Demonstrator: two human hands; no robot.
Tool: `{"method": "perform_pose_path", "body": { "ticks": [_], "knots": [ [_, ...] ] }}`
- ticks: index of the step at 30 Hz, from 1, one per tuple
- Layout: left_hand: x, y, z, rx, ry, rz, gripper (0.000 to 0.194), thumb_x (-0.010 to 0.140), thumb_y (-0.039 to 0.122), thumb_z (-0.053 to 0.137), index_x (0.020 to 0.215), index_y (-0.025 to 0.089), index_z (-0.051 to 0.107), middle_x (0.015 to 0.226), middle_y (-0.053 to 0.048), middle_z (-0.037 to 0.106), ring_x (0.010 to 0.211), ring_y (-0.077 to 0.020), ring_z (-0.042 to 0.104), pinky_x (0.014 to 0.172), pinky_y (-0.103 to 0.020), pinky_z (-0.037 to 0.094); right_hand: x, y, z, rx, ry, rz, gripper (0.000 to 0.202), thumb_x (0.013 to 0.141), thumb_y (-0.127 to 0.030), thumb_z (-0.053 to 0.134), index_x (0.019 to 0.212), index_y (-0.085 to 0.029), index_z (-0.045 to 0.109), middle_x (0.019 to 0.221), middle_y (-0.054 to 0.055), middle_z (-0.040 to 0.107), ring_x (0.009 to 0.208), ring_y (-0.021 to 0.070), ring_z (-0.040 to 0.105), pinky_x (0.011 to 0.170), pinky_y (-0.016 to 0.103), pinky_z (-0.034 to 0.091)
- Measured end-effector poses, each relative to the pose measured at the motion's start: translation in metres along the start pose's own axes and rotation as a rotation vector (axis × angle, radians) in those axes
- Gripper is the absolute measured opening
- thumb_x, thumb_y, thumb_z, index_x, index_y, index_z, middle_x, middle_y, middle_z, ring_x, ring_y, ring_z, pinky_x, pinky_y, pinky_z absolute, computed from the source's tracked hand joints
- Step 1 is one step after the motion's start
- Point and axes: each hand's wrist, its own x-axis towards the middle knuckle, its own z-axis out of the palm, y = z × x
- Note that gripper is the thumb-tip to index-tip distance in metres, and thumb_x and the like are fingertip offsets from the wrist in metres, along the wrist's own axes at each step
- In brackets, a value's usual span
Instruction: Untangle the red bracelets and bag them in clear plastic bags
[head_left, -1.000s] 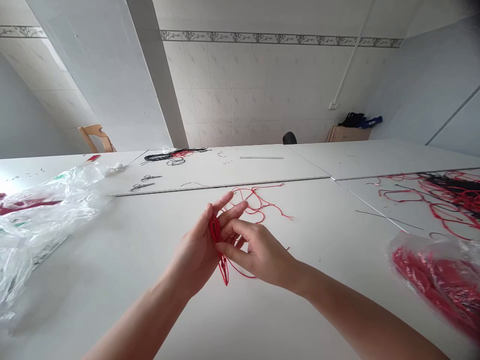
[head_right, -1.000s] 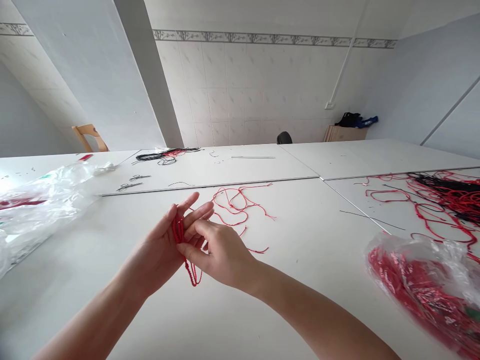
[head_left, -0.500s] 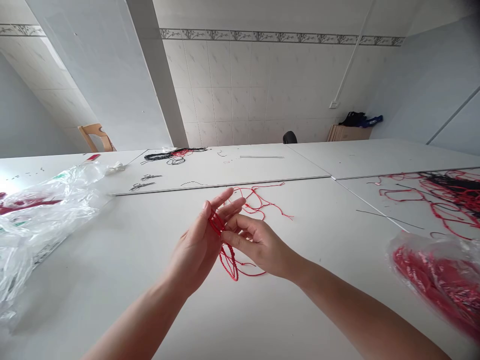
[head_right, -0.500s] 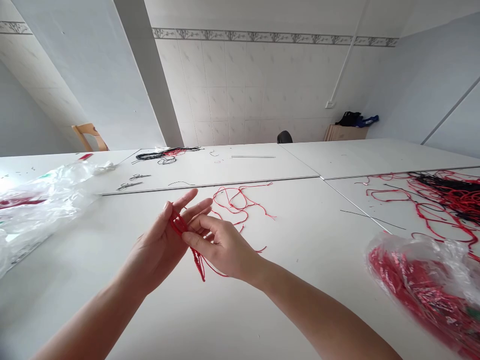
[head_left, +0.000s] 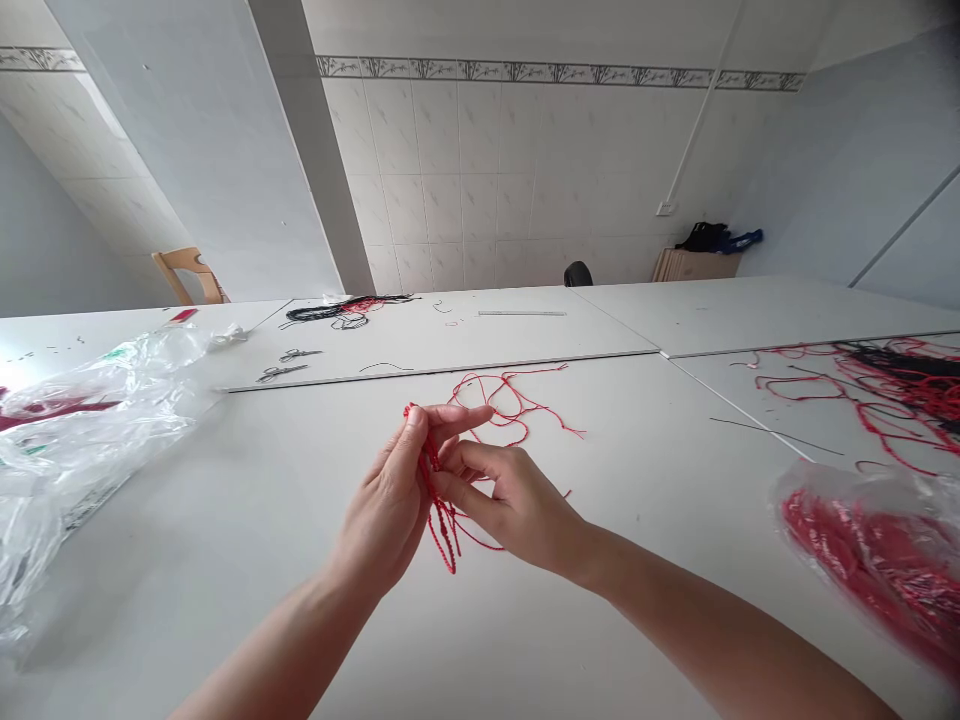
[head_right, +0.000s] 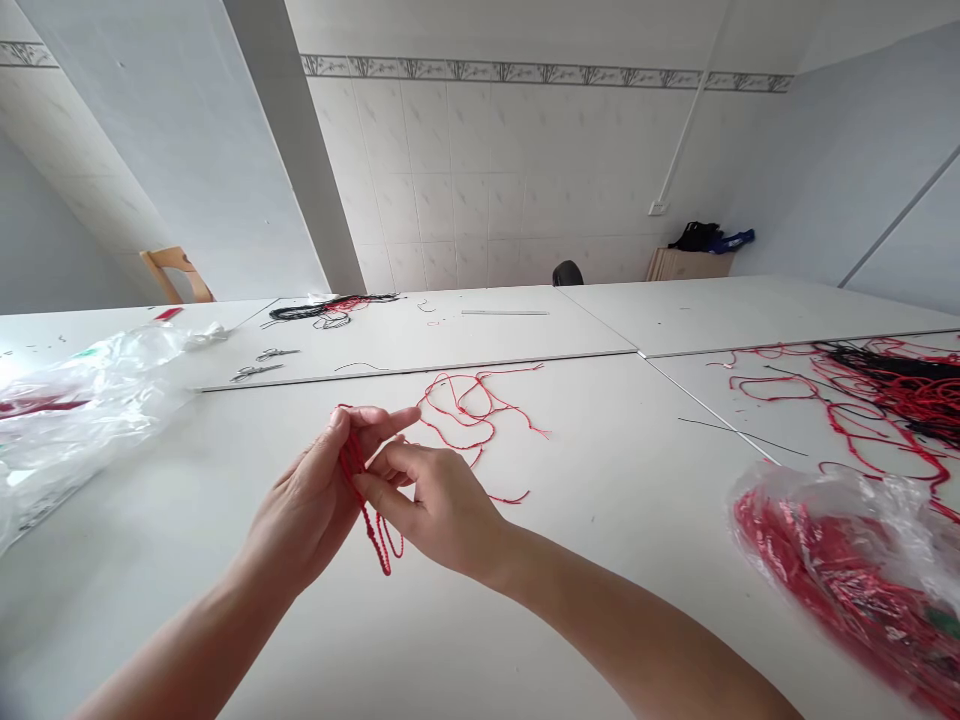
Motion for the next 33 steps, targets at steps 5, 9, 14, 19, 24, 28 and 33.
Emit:
{"method": "perform_pose_path", "body": {
  "ticks": [5,9,14,19,24,28,33],
  "knots": [
    [0.003,0.023,-0.003,-0.162,0.155,0.182,0.03,0.108,0.031,0.049,0.089,0.019,0.07,0.075,-0.001,0.065,0.074,-0.0116,0.066,0.072,-0.02,0.056,-0.001,0.008,0.003,-0.273,-0.035,-0.124,0.023,0.098,-0.026,0.064,0.076,-0.021,0.058,0.074,-0.002,0.061,0.066,0.0119,0.052,0.061,0.026,0.039],
    [-0.001,0.048,-0.009,-0.31,0.129,0.178,0.034,0.109,0.017,0.041,0.08,0.016,0.06,0.057,0.006,0.037,0.04,-0.0052,0.034,0.035,-0.016,0.032,-0.001,0.012,0.002,-0.277,-0.15,-0.141,0.018,0.099,-0.029,0.065,0.083,-0.021,0.065,0.085,0.0,0.067,0.078,0.0136,0.059,0.071,0.027,0.046],
    [-0.007,0.069,-0.022,-0.396,0.176,0.18,0.028,0.103,0.009,0.044,0.08,0.021,0.054,0.052,0.007,0.034,0.037,-0.007,0.034,0.032,-0.02,0.03,0.01,0.037,-0.009,-0.068,-0.362,0.101,0.029,0.098,-0.049,0.065,0.105,-0.023,0.073,0.103,0.003,0.075,0.094,0.0158,0.07,0.075,0.025,0.056],
    [-0.011,0.077,-0.029,-0.418,0.193,0.234,0.024,0.103,0.011,0.047,0.083,0.023,0.054,0.05,0.006,0.038,0.037,-0.0074,0.035,0.031,-0.021,0.031,0.027,0.088,-0.026,-0.631,-0.001,0.158,0.017,0.102,-0.026,0.058,0.1,-0.019,0.073,0.109,0.006,0.076,0.1,0.0188,0.072,0.085,0.033,0.057],
    [-0.012,0.074,-0.026,-0.416,0.212,0.217,0.025,0.102,0.01,0.047,0.082,0.024,0.053,0.049,0.006,0.039,0.036,-0.0073,0.036,0.031,-0.02,0.03,0.033,0.122,-0.042,-0.831,0.071,0.173,0.018,0.097,-0.013,0.061,0.107,-0.019,0.074,0.122,0.01,0.073,0.117,0.0261,0.067,0.095,0.04,0.054],
    [-0.012,0.073,-0.023,-0.378,0.203,0.231,0.025,0.103,0.011,0.047,0.082,0.023,0.054,0.049,0.006,0.038,0.037,-0.0066,0.036,0.031,-0.02,0.032,0.037,0.136,-0.052,-0.915,0.088,0.165,0.028,0.101,-0.015,0.054,0.123,-0.018,0.072,0.136,0.014,0.068,0.127,0.0273,0.063,0.105,0.042,0.051],
    [-0.012,0.072,-0.021,-0.362,0.205,0.242,0.026,0.105,0.014,0.046,0.082,0.023,0.054,0.049,0.006,0.037,0.037,-0.006,0.037,0.031,-0.019,0.033,0.041,0.151,-0.053,-0.915,0.033,0.14,0.027,0.101,-0.016,0.055,0.119,-0.02,0.074,0.145,0.014,0.063,0.139,0.0279,0.054,0.114,0.044,0.043]
  ]
}}
